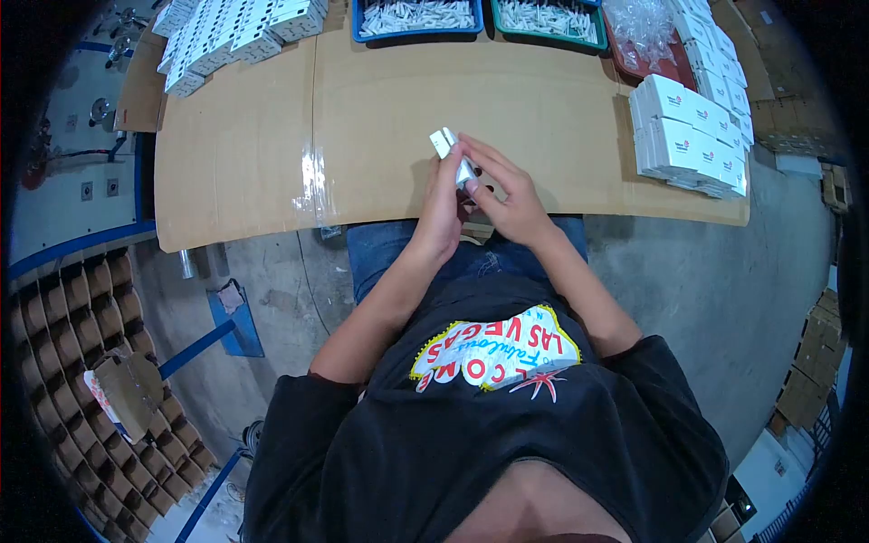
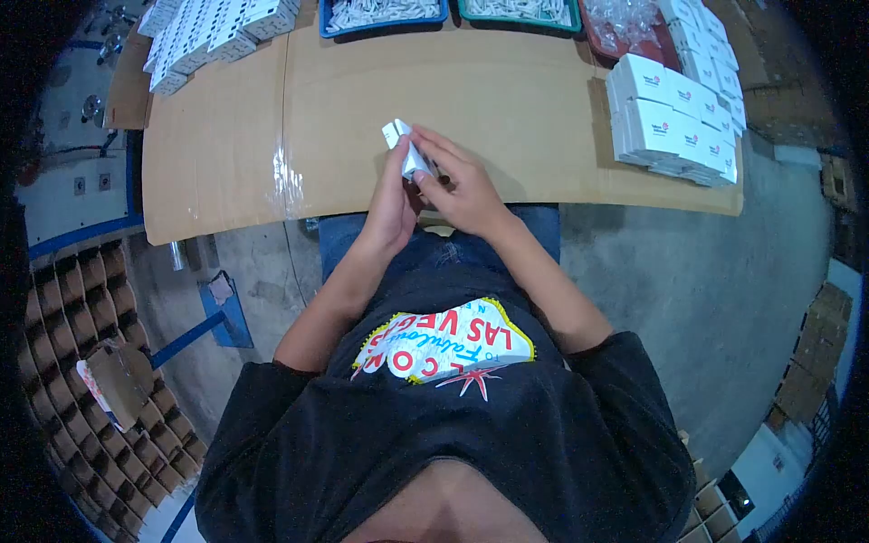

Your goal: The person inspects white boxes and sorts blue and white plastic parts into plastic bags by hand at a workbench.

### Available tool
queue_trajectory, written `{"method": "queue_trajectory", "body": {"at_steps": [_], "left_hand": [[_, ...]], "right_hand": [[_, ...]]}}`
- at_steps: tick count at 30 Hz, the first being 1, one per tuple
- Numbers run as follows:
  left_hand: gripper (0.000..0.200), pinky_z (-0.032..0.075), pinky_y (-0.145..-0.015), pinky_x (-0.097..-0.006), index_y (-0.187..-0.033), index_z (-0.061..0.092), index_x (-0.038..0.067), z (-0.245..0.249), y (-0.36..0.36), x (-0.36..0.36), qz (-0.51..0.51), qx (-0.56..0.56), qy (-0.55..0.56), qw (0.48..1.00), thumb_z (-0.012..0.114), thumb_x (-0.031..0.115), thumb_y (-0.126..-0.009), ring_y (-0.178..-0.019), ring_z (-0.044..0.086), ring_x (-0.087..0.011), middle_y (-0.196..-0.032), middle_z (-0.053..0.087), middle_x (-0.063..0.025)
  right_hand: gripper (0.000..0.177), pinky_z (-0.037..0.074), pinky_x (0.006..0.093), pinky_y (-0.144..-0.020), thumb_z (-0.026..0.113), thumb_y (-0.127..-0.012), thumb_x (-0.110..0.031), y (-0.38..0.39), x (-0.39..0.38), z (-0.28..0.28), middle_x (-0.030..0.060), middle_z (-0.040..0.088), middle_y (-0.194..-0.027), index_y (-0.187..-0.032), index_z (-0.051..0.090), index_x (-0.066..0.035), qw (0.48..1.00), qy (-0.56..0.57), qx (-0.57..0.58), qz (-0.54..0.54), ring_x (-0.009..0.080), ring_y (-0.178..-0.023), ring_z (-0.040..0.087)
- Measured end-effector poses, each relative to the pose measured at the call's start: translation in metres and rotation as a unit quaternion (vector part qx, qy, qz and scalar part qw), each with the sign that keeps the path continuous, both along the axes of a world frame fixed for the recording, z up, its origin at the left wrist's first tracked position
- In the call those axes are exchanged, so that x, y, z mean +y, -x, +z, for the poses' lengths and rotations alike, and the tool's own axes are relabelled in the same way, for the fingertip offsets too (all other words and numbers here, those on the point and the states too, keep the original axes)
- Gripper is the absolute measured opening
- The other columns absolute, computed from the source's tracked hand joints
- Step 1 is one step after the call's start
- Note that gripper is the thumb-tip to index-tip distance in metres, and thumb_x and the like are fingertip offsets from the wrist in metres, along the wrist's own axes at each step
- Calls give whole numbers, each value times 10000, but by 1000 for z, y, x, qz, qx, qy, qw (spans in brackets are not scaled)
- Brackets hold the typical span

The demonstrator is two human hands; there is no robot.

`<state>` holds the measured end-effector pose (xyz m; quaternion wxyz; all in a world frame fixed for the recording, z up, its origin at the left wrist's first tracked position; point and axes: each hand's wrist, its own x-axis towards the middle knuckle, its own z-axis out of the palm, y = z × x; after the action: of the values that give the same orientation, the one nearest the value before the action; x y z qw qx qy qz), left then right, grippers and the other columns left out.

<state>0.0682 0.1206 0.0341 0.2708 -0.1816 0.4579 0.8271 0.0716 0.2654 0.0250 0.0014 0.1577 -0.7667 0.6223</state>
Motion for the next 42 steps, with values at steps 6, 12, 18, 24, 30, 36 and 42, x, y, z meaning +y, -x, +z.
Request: {"method": "queue_trajectory", "body": {"at_steps": [6, 12, 18, 24, 30, 36, 42], "left_hand": [[484, 472, -805, -310, -1259, 565, 128, -8, -6, 7, 95, 26, 54, 994, 492, 554, -1042, -907, 567, -106, -1013, 577, 19], [477, 461, -826, -285, -1213, 580, 90, -23, -3, 7, 113, 67, 77, 988, 475, 529, -1058, -893, 556, -100, -976, 582, 9], [469, 468, -830, -291, -1194, 586, 79, -21, -6, 7, 111, 47, 78, 990, 475, 514, -1060, -914, 575, -106, -1001, 616, -12], [457, 475, -832, -299, -1160, 597, 79, -24, -5, 4, 79, 59, 84, 992, 474, 507, -1060, -920, 582, -113, -998, 619, -15], [438, 471, -786, -297, -1130, 602, 80, -17, -8, 5, 75, 36, 91, 992, 476, 495, -1061, -876, 572, -110, -950, 606, -5], [434, 466, -754, -294, -1111, 599, 85, -17, -5, 7, 81, 62, 85, 991, 478, 498, -1059, -849, 560, -102, -933, 601, -1], [442, 469, -755, -295, -1130, 596, 91, -23, -5, 6, 70, 53, 78, 993, 486, 511, -1050, -844, 561, -106, -936, 599, -1]], "right_hand": [[505, 502, 387, -1037, 631, -922, -111, -5, -10, 6, 248, 602, -1386, -1397, 554, 42, 992, -104, 75, -20, 357, -1262, 616], [490, 557, 462, -905, 572, -967, -152, -9, -19, -2, 283, 634, -1277, -1414, 505, 38, 978, -186, 83, -39, 419, -1055, 680], [474, 586, 465, -755, 558, -984, -152, -12, -18, -10, 270, 690, -1112, -1407, 496, 54, 960, -246, 128, -45, 395, -888, 715], [472, 587, 462, -713, 571, -967, -134, -13, -16, -7, 256, 705, -1040, -1393, 509, 59, 957, -242, 150, -59, 384, -820, 719], [489, 583, 464, -688, 582, -956, -138, -15, -13, -12, 248, 706, -1000, -1401, 506, 49, 959, -238, 142, -56, 379, -774, 715], [488, 576, 465, -661, 585, -957, -143, -13, -11, -9, 232, 706, -943, -1402, 510, 43, 956, -247, 150, -55, 376, -750, 709], [491, 572, 471, -703, 582, -969, -154, -13, -8, -4, 249, 694, -1001, -1418, 502, 27, 962, -250, 103, -37, 385, -804, 704]]}}
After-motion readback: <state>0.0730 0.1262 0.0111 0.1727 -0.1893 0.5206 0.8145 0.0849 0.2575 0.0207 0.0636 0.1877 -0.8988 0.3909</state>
